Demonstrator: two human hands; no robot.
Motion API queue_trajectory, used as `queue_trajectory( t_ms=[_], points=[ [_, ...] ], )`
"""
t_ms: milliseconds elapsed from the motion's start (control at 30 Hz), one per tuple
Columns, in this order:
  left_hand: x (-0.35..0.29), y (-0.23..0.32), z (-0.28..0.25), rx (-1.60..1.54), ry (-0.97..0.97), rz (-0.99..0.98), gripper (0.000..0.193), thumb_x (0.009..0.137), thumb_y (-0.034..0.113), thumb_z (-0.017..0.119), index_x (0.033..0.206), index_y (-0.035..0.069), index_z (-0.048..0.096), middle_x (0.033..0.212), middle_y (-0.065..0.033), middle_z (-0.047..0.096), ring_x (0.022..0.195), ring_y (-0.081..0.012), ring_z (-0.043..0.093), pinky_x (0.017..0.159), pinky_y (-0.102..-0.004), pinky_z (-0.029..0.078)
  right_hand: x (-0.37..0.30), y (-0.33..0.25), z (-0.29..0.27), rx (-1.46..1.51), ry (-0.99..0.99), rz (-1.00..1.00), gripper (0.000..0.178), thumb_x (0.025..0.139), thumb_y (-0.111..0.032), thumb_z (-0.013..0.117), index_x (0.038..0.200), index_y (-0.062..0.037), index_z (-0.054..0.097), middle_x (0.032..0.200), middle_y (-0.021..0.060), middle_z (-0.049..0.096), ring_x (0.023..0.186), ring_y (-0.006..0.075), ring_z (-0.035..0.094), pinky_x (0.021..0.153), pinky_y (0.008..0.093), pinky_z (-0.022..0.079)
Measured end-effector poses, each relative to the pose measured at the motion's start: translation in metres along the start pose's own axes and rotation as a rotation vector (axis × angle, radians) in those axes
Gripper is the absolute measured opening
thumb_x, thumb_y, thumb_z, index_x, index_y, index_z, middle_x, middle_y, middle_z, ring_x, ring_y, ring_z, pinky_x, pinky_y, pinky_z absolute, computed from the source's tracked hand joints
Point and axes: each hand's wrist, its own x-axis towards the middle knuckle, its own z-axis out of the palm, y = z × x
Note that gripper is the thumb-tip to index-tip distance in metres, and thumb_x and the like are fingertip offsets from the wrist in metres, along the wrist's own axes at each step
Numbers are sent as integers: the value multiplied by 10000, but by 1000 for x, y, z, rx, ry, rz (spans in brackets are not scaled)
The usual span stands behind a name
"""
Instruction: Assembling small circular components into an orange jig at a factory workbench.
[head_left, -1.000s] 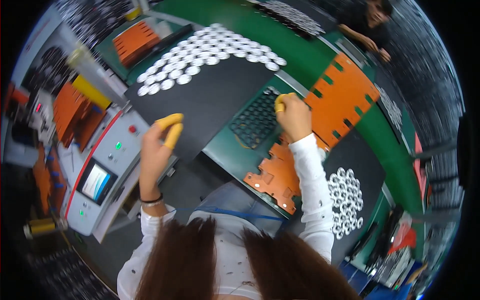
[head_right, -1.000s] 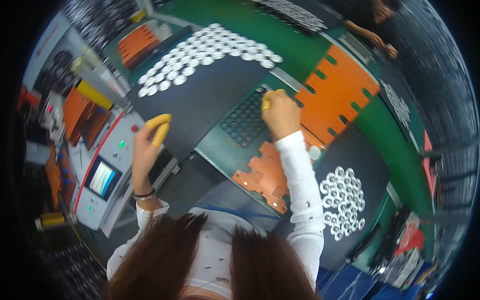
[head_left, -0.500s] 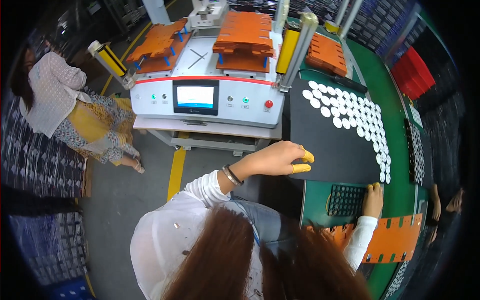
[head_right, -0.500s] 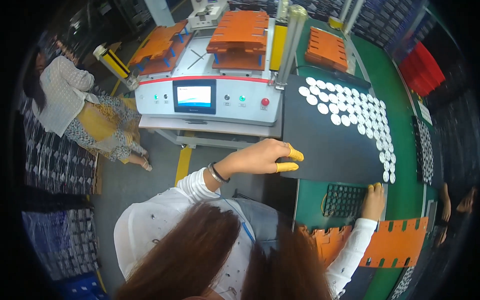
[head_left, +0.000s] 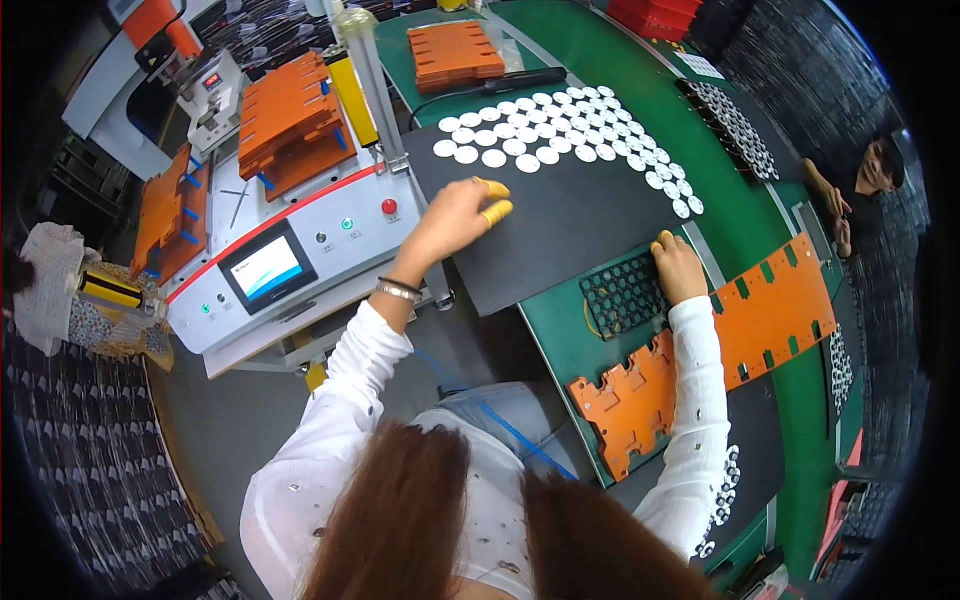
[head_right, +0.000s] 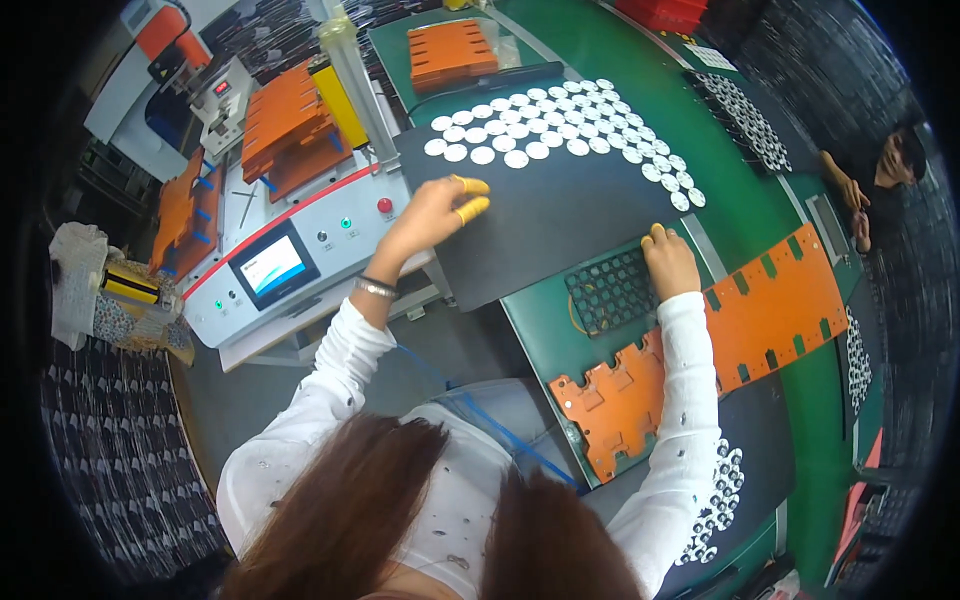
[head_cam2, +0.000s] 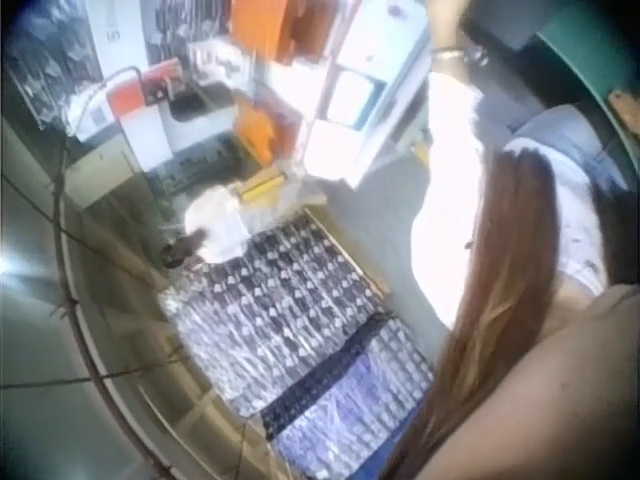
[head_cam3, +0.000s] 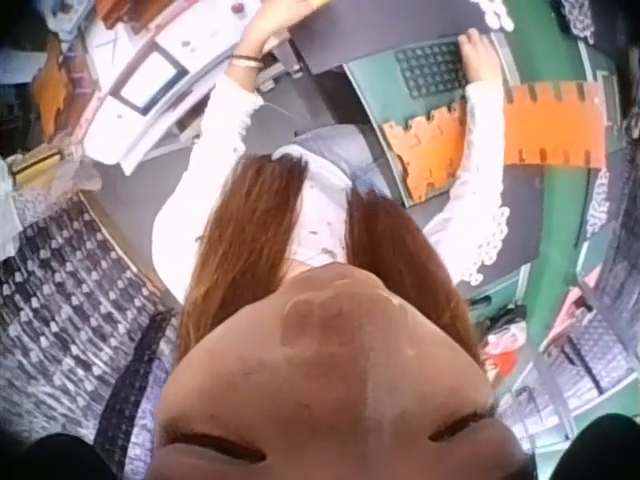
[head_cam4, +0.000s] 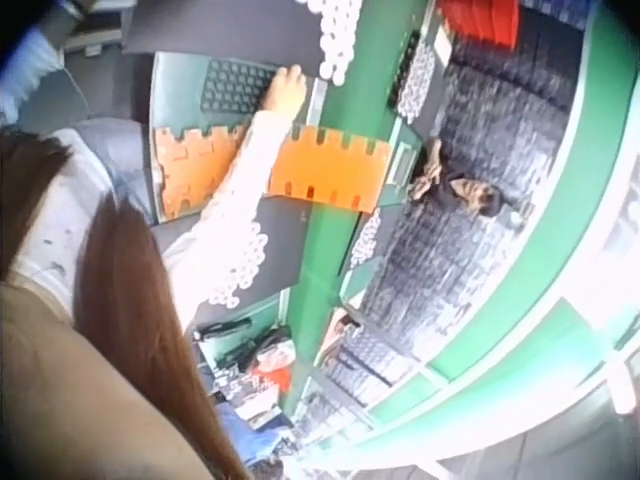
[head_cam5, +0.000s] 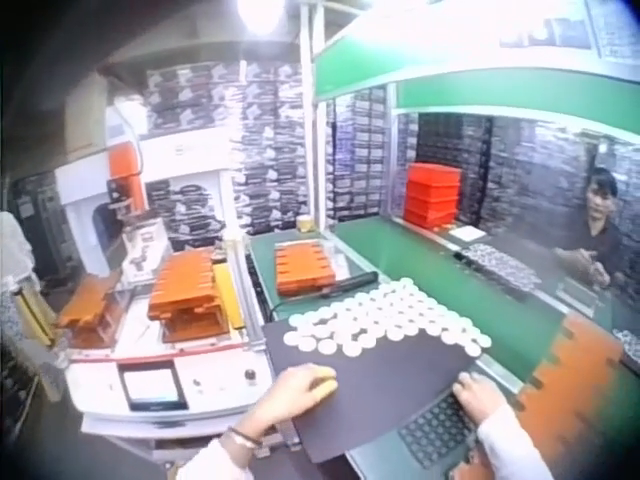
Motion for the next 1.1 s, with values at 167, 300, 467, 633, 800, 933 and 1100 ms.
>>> queue_trajectory(
  t_ms=[167,300,467,633,800,933,1100],
  points=[
    [41,-47,21,402,-17,-119,415,872,311,683,1165,19,652,1226,-213,580,1170,-369,537,955,-448,466,7,1,-3,-37,3,-31,61,836,-84,581,839,-65,639,950,74,583,942,239,622,765,358,521],
    [72,-59,35,499,25,-150,443,858,330,697,1171,21,646,1265,-209,536,1194,-364,494,953,-452,465,8,2,-4,-81,-20,-42,69,836,-96,572,862,-90,636,952,61,589,961,226,617,762,345,517],
    [89,-82,42,553,131,-149,377,809,309,741,1055,30,681,1156,-220,592,1108,-378,533,898,-456,484,15,1,-1,-54,-53,-92,125,821,-99,550,929,-110,612,946,55,582,928,232,609,757,347,517],
    [93,-91,49,425,112,-183,328,720,282,799,958,85,689,1115,-194,626,1106,-382,549,890,-479,483,7,12,-4,-13,-97,-163,190,821,-76,542,1005,-78,588,1048,98,593,1017,298,601,841,401,509],
    [82,-95,55,441,356,-186,295,719,227,790,954,80,691,1091,-184,614,1090,-361,550,882,-469,464,-1,25,7,-51,-98,-187,304,853,-35,534,1151,-44,596,1189,128,591,1064,307,592,873,391,508],
    [90,-94,61,415,336,-162,236,718,102,732,949,69,694,1086,-193,606,1091,-356,538,894,-457,433,-11,27,1,-21,48,-164,293,862,-15,556,1147,-12,620,1171,137,613,972,319,611,821,397,518],
    [84,-98,59,372,398,-193,248,715,74,730,961,71,696,1103,-194,603,1114,-353,524,919,-463,411,-8,-7,-44,78,170,-76,272,863,-13,614,1134,0,632,1148,140,623,914,313,627,757,385,526]
  ],
)
